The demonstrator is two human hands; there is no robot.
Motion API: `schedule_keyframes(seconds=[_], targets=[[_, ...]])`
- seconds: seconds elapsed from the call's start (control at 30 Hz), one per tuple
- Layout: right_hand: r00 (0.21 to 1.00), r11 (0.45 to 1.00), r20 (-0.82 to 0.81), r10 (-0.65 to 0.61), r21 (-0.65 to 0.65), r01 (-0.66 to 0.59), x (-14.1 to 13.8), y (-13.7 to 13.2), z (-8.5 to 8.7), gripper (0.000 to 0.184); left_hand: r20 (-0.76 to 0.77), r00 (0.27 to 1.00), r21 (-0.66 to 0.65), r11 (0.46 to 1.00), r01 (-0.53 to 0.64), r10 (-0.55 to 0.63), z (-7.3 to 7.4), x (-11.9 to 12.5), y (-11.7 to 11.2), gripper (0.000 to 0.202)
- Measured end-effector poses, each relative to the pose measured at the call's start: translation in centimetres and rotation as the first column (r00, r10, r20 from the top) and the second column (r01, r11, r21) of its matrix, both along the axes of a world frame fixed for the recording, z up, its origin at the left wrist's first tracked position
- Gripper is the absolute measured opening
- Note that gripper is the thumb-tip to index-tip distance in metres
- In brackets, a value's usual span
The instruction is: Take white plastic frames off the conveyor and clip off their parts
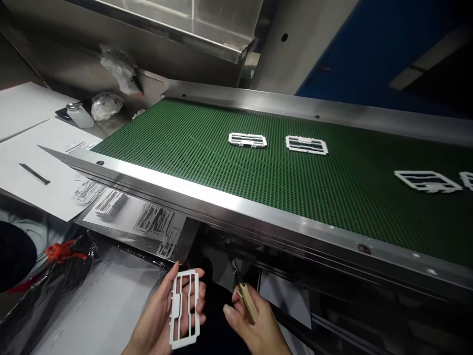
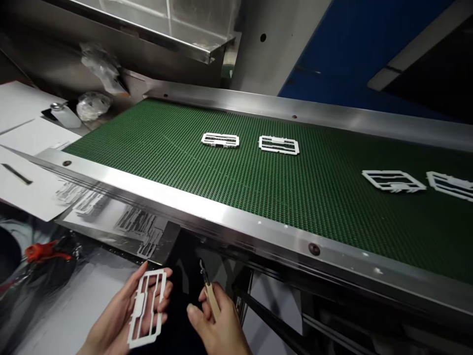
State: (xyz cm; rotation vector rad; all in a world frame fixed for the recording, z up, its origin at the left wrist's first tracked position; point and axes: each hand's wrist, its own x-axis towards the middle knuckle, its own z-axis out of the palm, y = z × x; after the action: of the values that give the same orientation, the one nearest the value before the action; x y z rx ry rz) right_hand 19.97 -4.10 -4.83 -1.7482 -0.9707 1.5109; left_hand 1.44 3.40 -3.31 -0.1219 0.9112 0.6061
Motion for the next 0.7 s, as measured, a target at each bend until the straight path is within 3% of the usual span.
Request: schedule_keyframes(seconds=[0.17,0.3,0.37,0.43,0.5,0.57,0.63,0.67,0.7], targets=[[0.994,0.997,-0.085,0.074,0.021,-0.072,-2.6,1.5,1.1,0.024,-0.086,0.983,-0.022,0.986,-0.167,0.164,-0.1,0.6,0.2,0.031],[0.965,0.999,-0.259,-0.042,0.005,0.045,-4.4,2.0,1.0,0.026,-0.115,0.976,0.031,0.983,-0.182,0.185,-1.0,0.9,-0.3,0.034],[0.937,0.992,-0.327,-0.119,-0.001,0.126,-4.8,2.1,0.8,0.031,-0.201,0.965,0.12,0.982,-0.144,0.166,-1.5,0.6,-0.8,0.039],[0.912,0.983,-0.37,-0.177,-0.019,0.183,-4.8,2.1,0.6,0.037,-0.413,0.881,0.313,0.944,-0.101,0.231,-1.7,0.1,-1.5,0.04],[0.882,0.972,-0.409,-0.234,-0.093,0.215,-4.5,2.1,0.5,0.039,-0.591,0.71,0.565,0.825,0.026,0.382,-1.6,-0.4,-2.4,0.034],[0.827,0.945,-0.464,-0.319,-0.228,0.237,-4.2,2.1,0.6,0.043,-0.63,0.592,0.749,0.593,0.295,0.502,-1.2,-0.5,-3.3,0.031],[0.77,0.917,-0.529,-0.356,-0.355,0.181,-3.9,2.0,1.0,0.049,-0.606,0.585,0.791,0.328,0.517,0.539,-0.8,-0.4,-3.9,0.036],[0.754,0.916,-0.564,-0.337,-0.382,0.124,-3.8,2.0,1.4,0.05,-0.607,0.595,0.779,0.248,0.576,0.527,-0.7,-0.2,-4.1,0.037],[0.756,0.928,-0.593,-0.276,-0.37,0.049,-3.6,1.9,1.9,0.049,-0.625,0.612,0.767,0.237,0.596,0.485,-0.7,0.0,-4.2,0.036]])
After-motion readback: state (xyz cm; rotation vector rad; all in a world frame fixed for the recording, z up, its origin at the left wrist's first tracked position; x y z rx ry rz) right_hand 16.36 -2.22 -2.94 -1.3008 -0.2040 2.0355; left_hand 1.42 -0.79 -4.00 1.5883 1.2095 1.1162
